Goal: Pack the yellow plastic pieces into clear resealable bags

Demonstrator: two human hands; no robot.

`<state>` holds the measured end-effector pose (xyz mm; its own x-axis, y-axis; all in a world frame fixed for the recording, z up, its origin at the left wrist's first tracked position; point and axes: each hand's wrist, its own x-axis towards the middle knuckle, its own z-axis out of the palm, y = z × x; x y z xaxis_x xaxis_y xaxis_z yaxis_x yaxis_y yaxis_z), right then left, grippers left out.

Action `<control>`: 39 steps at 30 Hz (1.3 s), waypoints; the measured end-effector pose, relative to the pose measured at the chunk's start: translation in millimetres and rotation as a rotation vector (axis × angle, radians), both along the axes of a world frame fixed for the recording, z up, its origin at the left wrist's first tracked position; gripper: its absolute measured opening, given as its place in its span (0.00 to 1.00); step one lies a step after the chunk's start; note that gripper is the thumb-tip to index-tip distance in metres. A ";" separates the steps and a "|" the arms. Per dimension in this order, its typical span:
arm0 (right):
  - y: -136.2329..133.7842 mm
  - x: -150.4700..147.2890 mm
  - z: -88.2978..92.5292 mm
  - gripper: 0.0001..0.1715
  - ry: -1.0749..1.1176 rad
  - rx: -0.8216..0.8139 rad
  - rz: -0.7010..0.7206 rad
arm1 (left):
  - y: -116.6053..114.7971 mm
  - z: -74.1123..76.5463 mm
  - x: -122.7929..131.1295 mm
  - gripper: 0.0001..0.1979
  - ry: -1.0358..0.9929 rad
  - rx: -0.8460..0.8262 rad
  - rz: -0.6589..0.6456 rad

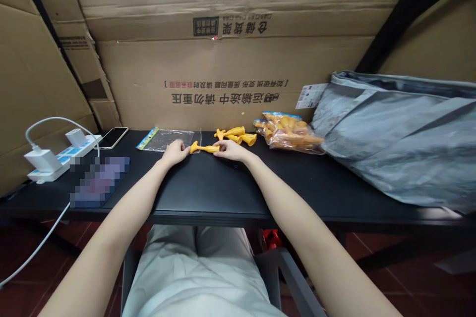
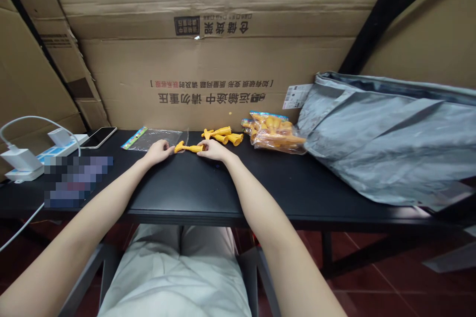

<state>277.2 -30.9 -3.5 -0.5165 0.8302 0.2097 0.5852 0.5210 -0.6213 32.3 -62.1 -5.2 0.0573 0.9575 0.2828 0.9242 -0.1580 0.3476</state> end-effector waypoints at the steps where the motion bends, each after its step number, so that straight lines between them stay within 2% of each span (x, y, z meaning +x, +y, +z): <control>1: -0.2 -0.2 0.2 0.20 0.007 0.001 0.000 | -0.3 -0.3 1.0 0.12 0.000 0.005 -0.007; 12: -11.6 -14.4 7.0 0.24 -0.018 -0.056 0.039 | -1.8 1.8 0.7 0.07 0.060 0.050 -0.003; 20: -12.0 -17.8 7.8 0.22 0.043 0.066 0.009 | -11.6 11.8 10.9 0.09 0.236 0.172 -0.171; 24: -13.7 -20.3 8.7 0.19 0.066 0.140 0.032 | -18.5 15.2 20.4 0.08 0.248 0.221 -0.278; 28: -17.5 -27.7 6.7 0.19 0.075 0.149 0.036 | -21.2 13.9 27.9 0.08 0.270 0.299 -0.363; 35: -23.4 -42.7 -1.2 0.16 0.071 0.257 0.065 | -22.3 7.5 32.8 0.08 0.235 0.363 -0.417; 39: -24.1 -44.6 -2.7 0.18 -0.044 0.293 0.014 | -20.5 11.1 29.3 0.09 0.137 0.348 -0.364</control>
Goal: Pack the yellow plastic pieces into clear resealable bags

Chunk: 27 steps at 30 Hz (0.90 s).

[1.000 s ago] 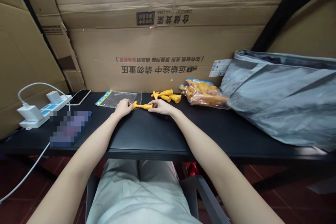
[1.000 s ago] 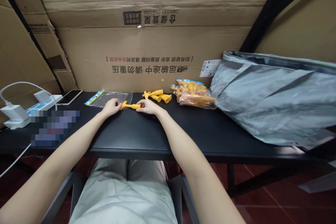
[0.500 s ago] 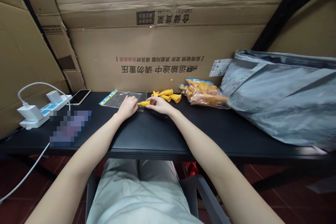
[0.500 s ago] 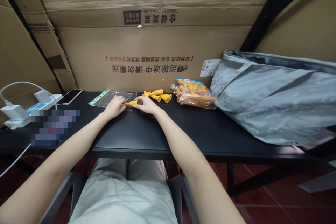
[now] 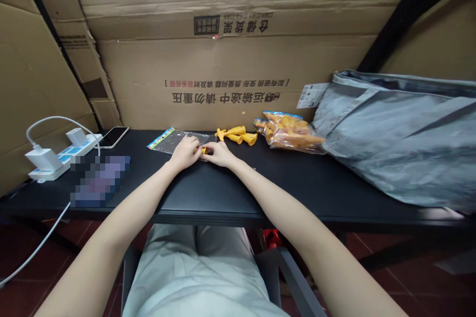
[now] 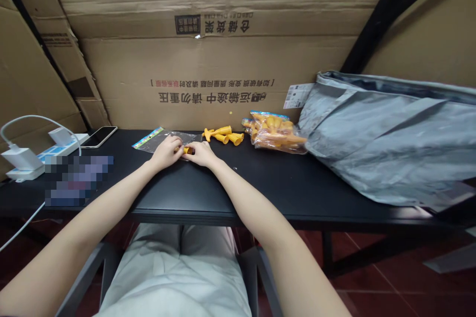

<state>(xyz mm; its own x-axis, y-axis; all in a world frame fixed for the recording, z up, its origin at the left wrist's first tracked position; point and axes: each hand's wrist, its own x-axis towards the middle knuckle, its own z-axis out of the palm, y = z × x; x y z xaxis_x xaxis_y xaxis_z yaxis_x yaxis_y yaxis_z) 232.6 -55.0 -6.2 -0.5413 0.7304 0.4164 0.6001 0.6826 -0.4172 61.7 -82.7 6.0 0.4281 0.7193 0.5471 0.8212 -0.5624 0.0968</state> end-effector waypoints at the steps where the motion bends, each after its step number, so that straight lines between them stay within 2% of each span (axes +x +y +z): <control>1: 0.0 0.1 -0.1 0.19 -0.019 0.010 -0.005 | 1.8 1.3 -2.8 0.10 -0.040 -0.008 0.037; 4: 0.6 0.8 -1.0 0.23 -0.014 0.002 0.025 | 9.5 3.7 -17.9 0.10 -0.138 -0.015 0.229; 7: 1.1 1.5 -2.2 0.27 0.019 -0.026 0.055 | 16.3 2.4 -40.9 0.13 -0.193 -0.060 0.517; 10: 0.6 1.5 -1.7 0.27 0.021 -0.033 0.056 | 20.2 -0.5 -64.8 0.20 -0.289 -0.211 0.773; 13: -0.6 1.4 0.8 0.23 0.019 -0.048 0.061 | 24.5 -2.4 -81.4 0.23 -0.329 -0.380 0.893; 15: -1.0 1.4 2.4 0.23 0.028 -0.057 0.064 | 28.1 -2.9 -86.4 0.22 -0.312 -0.435 0.874; 18: -0.5 1.8 3.4 0.23 0.044 -0.062 0.057 | 33.0 -3.7 -85.9 0.18 -0.341 -0.453 0.773; 22: 0.5 2.9 3.9 0.24 0.045 -0.092 0.029 | 35.4 -6.0 -79.0 0.17 -0.537 -0.487 0.596; 27: -1.5 5.8 8.8 0.23 0.065 -0.088 0.043 | 35.7 -8.0 -71.4 0.18 -0.827 -0.549 0.461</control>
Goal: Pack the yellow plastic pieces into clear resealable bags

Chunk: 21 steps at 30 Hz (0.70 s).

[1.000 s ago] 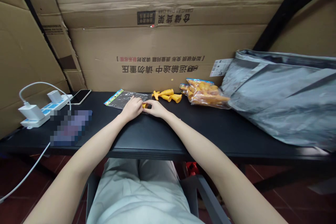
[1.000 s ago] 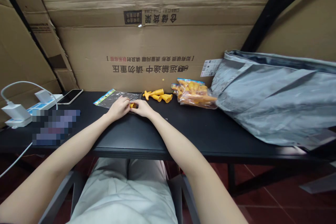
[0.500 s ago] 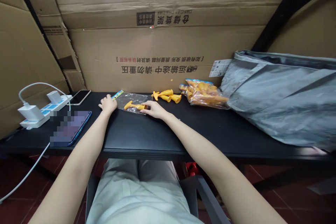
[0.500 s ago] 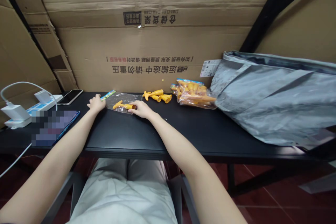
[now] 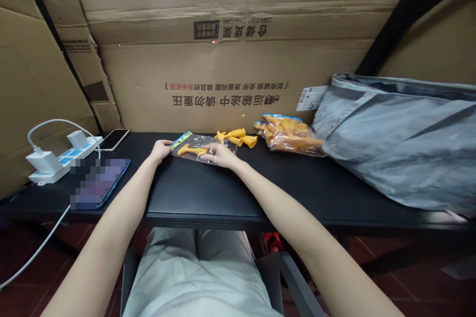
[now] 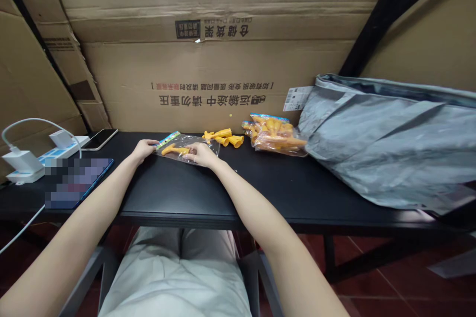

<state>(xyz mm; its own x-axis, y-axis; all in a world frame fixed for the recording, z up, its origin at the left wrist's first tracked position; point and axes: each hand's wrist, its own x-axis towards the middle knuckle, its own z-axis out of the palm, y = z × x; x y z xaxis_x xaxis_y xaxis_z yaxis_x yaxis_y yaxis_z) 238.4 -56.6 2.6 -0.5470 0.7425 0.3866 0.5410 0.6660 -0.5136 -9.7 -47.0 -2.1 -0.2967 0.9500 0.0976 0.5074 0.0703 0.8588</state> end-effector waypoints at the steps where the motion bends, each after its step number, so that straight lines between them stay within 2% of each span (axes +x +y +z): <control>1: -0.2 0.8 0.9 0.22 0.008 -0.002 0.002 | 0.1 -0.1 1.2 0.19 -0.059 0.006 -0.013; 7: 3.6 2.6 -4.3 0.22 0.079 -0.108 -0.019 | -0.3 0.5 8.0 0.16 -0.236 -0.018 -0.069; 15: -1.0 -6.5 -11.6 0.24 0.220 -0.259 -0.031 | -2.6 3.0 13.0 0.10 -0.435 -0.053 -0.004; 21: -0.3 -8.9 -13.8 0.22 0.197 -0.240 -0.058 | -4.5 3.5 17.2 0.09 -0.526 -0.087 0.023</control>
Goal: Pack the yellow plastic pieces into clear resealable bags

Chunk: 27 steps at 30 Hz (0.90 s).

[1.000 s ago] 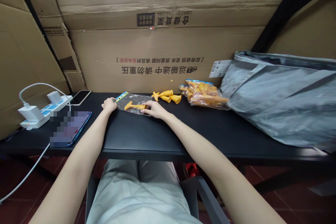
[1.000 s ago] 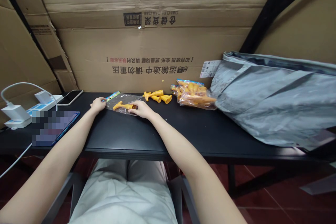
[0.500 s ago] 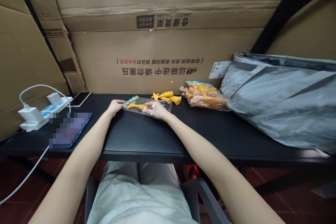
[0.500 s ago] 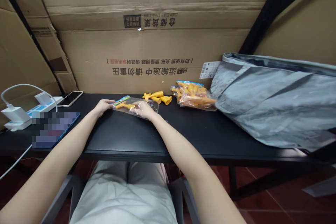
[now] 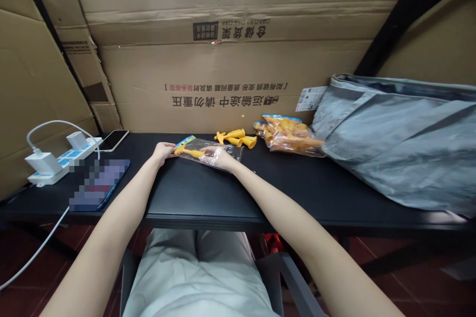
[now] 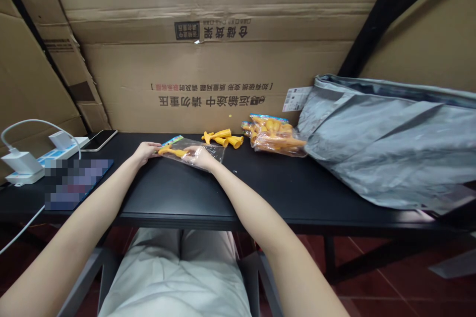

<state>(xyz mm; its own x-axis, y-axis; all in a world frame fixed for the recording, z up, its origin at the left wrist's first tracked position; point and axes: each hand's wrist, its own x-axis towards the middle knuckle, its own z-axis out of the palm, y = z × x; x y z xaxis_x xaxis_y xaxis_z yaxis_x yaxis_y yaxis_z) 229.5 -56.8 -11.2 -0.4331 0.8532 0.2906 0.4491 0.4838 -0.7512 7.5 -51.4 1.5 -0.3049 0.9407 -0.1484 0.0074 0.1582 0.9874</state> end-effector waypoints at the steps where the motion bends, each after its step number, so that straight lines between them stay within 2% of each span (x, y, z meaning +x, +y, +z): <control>1: 1.5 -0.6 -1.3 0.22 -0.002 0.003 -0.016 | -0.4 0.2 0.3 0.09 -0.007 0.001 -0.005; 6: 8.0 -3.4 -5.8 0.17 0.001 -0.001 -0.036 | -2.5 1.7 2.3 0.10 -0.012 0.030 0.000; 11: 4.4 -3.5 -2.3 0.16 -0.009 -0.001 -0.046 | -3.5 2.4 4.0 0.11 -0.011 0.032 0.010; 16: -0.5 -2.6 1.2 0.15 0.022 -0.004 0.011 | -4.3 3.8 2.9 0.09 -0.043 0.025 0.002; 22: 2.6 -3.2 -0.8 0.16 0.067 -0.099 0.047 | -4.7 3.8 1.4 0.11 -0.062 0.015 -0.064; 25: 2.6 -2.9 -1.0 0.17 0.072 -0.134 0.057 | -4.1 2.1 0.8 0.12 0.011 0.025 -0.094; 27: 1.3 -2.6 -0.4 0.18 0.066 -0.138 0.057 | -3.6 1.3 -0.7 0.12 0.190 0.050 -0.053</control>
